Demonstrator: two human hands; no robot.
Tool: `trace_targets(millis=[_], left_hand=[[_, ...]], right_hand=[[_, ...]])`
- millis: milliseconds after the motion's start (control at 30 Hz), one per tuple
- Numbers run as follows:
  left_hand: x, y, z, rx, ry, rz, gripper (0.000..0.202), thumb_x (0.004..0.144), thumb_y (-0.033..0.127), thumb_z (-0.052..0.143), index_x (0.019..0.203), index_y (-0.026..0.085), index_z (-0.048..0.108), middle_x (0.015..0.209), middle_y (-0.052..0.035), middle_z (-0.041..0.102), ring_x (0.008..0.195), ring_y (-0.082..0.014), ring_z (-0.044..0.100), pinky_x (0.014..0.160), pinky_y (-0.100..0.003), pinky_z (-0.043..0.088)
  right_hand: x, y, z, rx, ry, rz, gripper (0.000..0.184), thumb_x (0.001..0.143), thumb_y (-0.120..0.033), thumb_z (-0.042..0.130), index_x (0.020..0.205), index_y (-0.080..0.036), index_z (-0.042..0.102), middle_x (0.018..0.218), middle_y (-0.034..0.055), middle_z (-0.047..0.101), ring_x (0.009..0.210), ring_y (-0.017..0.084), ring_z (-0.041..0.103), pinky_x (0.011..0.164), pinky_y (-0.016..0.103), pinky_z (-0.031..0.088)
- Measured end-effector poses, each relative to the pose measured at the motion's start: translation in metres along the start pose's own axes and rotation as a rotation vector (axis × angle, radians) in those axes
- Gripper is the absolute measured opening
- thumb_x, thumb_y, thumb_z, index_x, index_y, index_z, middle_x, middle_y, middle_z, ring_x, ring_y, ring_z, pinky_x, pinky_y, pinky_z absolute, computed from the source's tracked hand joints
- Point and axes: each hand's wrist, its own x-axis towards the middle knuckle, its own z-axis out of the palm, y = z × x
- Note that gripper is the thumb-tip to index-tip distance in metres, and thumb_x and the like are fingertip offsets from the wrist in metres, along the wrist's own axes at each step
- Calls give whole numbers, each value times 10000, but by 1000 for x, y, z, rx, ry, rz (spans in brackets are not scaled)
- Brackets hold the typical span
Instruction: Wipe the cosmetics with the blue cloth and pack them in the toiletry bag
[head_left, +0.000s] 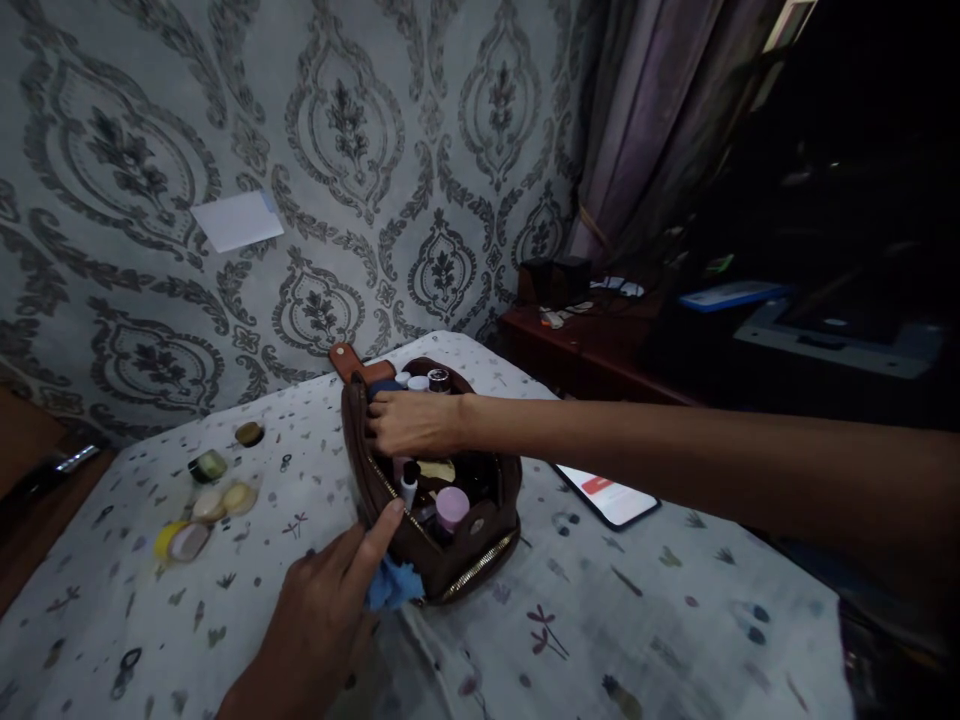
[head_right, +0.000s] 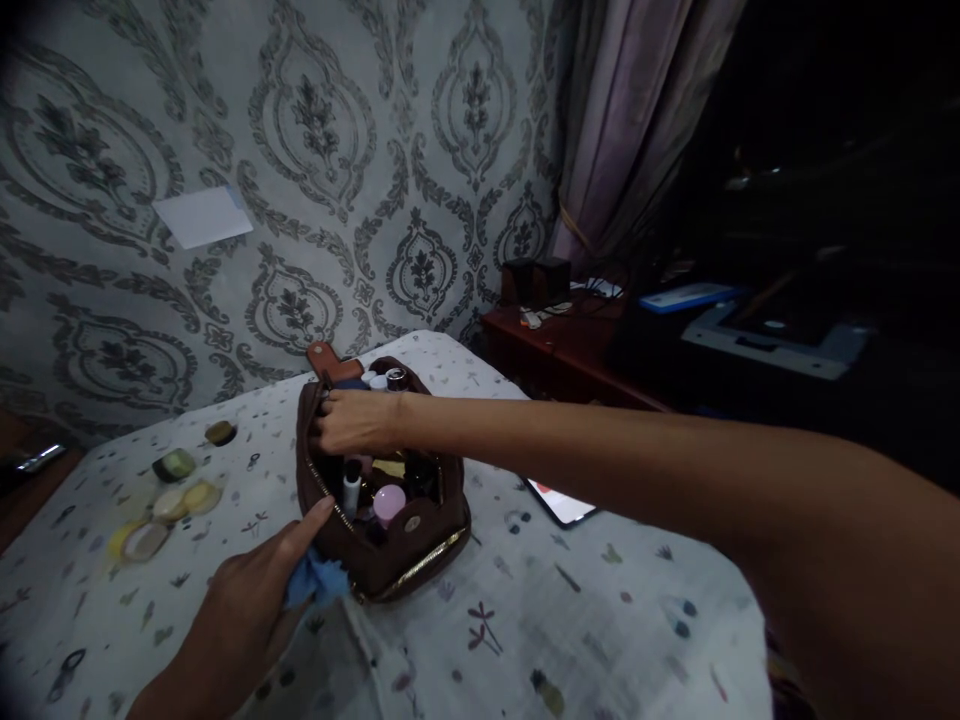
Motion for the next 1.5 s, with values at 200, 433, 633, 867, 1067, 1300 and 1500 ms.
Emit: trace_targets(millis=[200, 433, 633, 867, 1067, 1300, 1500], left_hand=[[0, -1, -1, -12, -23, -12, 958, 718, 0, 404, 1584, 280, 104, 1176, -85, 699, 882, -207, 721, 681, -276, 588], [-2, -2, 0, -21, -59, -31, 919, 775, 7, 401, 1584, 294, 73, 1210, -93, 690, 924, -210, 720, 717, -294, 596], [0, -2, -3, -22, -69, -21, 877, 820, 50, 414, 1586, 285, 60, 1181, -101, 697, 880, -218, 725, 632, -276, 583], [5, 0, -5, -18, -37, 3, 912, 781, 18, 412, 1586, 275, 67, 1099, -86, 721, 828, -204, 729, 566, -247, 550], [3, -1, -6, -16, -69, -1, 917, 765, 6, 417, 1582, 264, 91, 1152, -96, 713, 887, -210, 731, 606, -244, 553], [10, -1, -20, -126, -77, 11, 729, 884, 92, 412, 1558, 253, 187, 1240, -82, 695, 980, -164, 723, 721, -198, 571], [17, -5, -30, -151, -28, -13, 526, 964, 196, 398, 1482, 276, 363, 1292, -53, 674, 1066, -146, 698, 831, -178, 552]], right_hand=[[-30, 1, -33, 112, 57, 142, 148, 926, -153, 564, 1039, -156, 661, 1098, 126, 627, 1020, 260, 520, 672, 326, 401], [-63, -1, -58, 156, -10, 268, 147, 942, -148, 545, 992, -163, 682, 1054, 108, 637, 1002, 243, 510, 681, 323, 388], [-65, -24, -61, 272, -17, 277, 106, 944, -134, 541, 994, -156, 631, 972, 86, 658, 933, 220, 552, 655, 305, 364], [-61, -23, -48, 516, 162, 276, 43, 931, -144, 581, 969, -146, 602, 955, 84, 640, 899, 200, 563, 740, 292, 398], [-66, -20, -48, 725, 474, 456, 31, 928, -176, 575, 954, -160, 571, 893, 45, 628, 798, 167, 546, 743, 270, 398], [-64, -25, -39, 805, 497, 487, 59, 898, -180, 615, 937, -158, 578, 832, 16, 616, 752, 152, 543, 710, 254, 379], [-62, -26, -32, 758, 662, 680, 48, 911, -162, 592, 956, -145, 594, 788, 8, 606, 722, 147, 525, 715, 261, 363]])
